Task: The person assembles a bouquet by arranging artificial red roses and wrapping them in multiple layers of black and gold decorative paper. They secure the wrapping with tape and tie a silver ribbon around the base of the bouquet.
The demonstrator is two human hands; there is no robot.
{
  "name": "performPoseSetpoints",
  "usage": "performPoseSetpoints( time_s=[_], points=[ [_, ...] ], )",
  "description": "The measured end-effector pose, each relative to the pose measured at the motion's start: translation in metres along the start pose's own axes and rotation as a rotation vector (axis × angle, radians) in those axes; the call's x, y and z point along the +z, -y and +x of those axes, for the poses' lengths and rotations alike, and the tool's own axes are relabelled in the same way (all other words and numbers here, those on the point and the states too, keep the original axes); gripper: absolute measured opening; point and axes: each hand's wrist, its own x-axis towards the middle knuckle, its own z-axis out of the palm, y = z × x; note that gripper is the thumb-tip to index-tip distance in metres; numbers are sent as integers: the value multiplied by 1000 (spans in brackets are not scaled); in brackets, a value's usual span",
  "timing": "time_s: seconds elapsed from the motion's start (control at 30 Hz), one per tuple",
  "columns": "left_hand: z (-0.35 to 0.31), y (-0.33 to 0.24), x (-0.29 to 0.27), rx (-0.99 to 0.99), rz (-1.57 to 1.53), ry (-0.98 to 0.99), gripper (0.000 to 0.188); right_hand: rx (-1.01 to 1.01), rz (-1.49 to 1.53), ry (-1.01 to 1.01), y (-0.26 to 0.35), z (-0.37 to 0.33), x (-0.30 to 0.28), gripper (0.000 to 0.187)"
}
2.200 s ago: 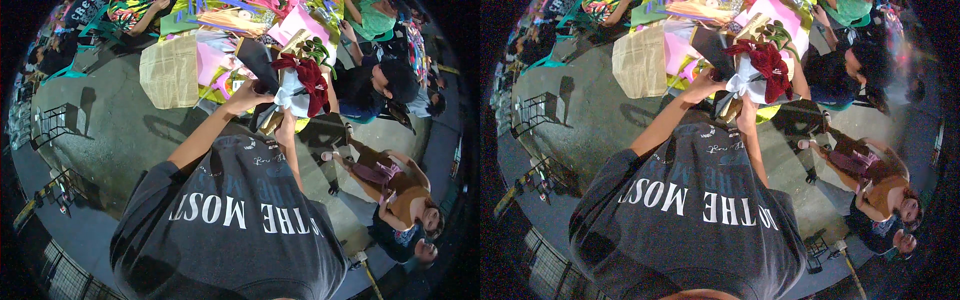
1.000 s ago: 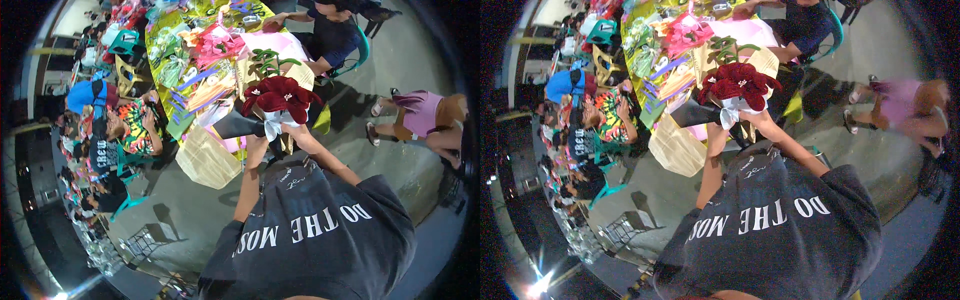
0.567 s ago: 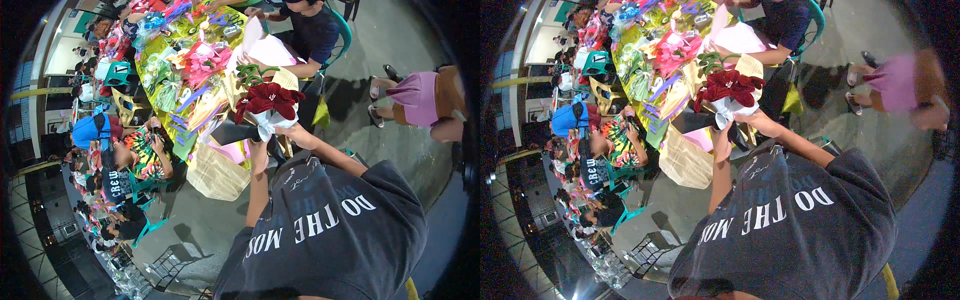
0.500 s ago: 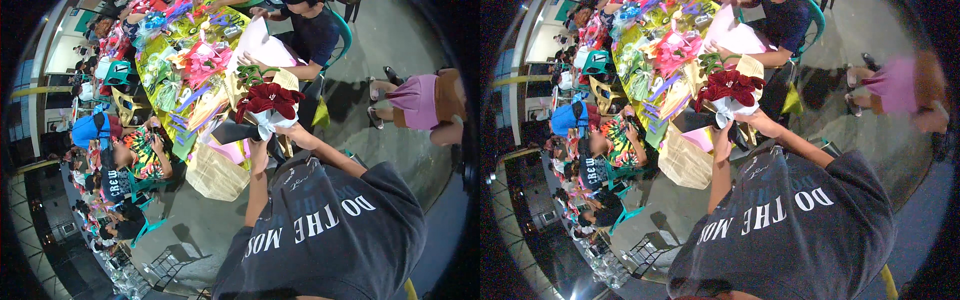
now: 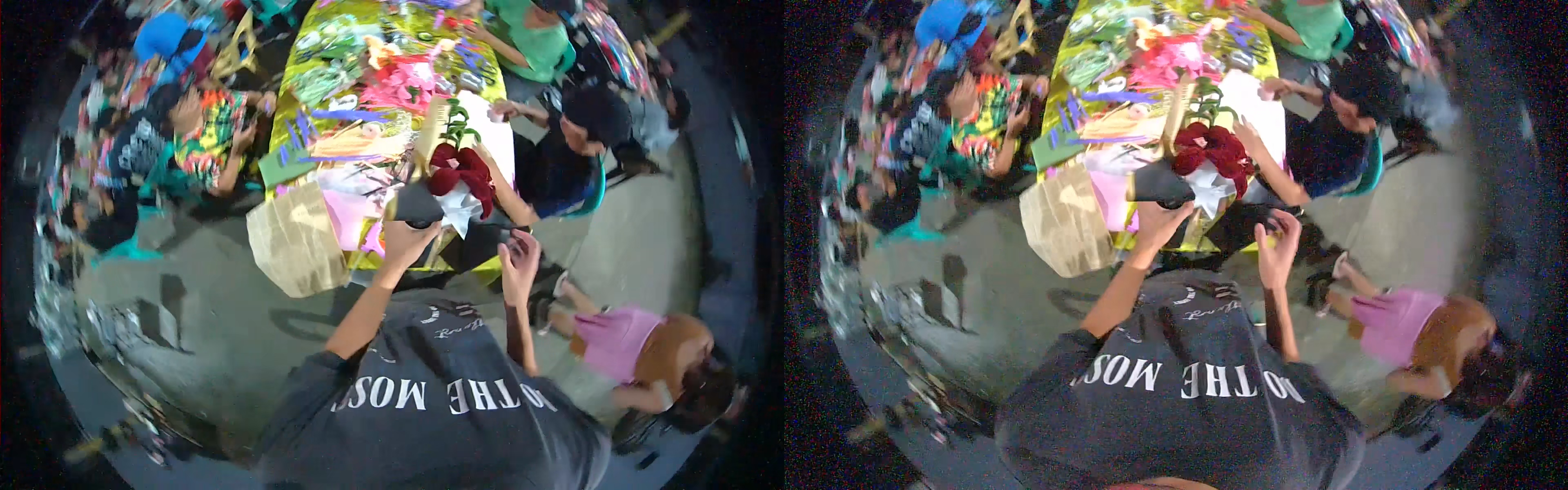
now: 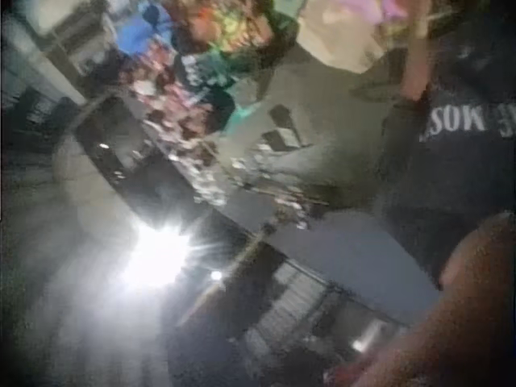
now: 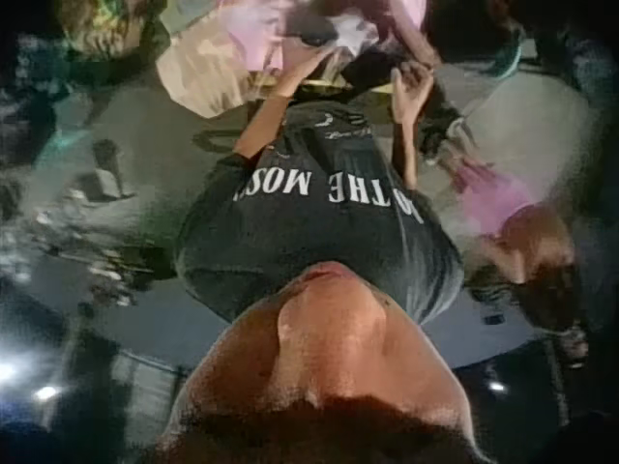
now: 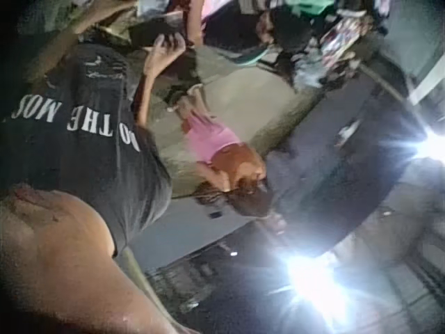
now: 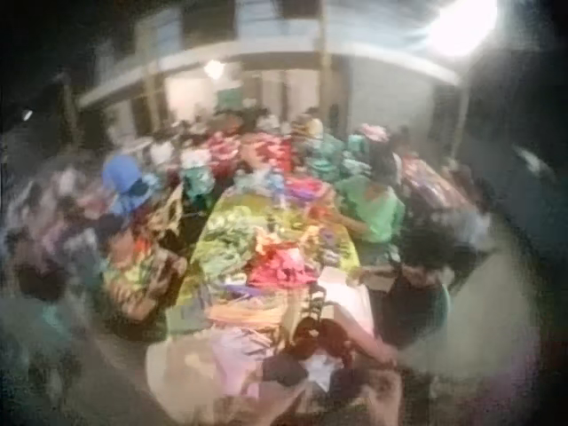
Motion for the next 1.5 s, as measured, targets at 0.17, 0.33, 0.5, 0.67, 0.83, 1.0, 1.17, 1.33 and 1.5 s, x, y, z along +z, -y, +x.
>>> performPoseSetpoints(
  time_s=[0.17,0.33,0.5,0.67,0.83,1.0,1.17,1.33,1.5],
  points=[
    [5,4,-33,141,-109,-67,56,-584,-299,205,120,-4,45,61],
    [-4,33,-48,389,216,-259,71,-677,-675,600,146,9,110,46],
    [-15,68,-70,239,341,-125,65,-695,-693,658,114,13,127,19],
    [-27,98,-84,82,390,-114,61,-646,-684,642,99,10,132,8],
    [-32,97,-95,90,358,-117,55,-430,-596,558,75,9,126,12],
    [-32,106,-102,46,371,-95,53,-514,-695,488,110,-3,159,31],
    [-28,103,-103,29,458,-80,53,-616,-924,428,110,-9,193,39],
    [-27,95,-109,29,474,-100,57,-549,-876,478,105,12,195,13],
    [-27,96,-120,84,396,-117,60,-334,-670,636,90,33,174,15]
  ],
)
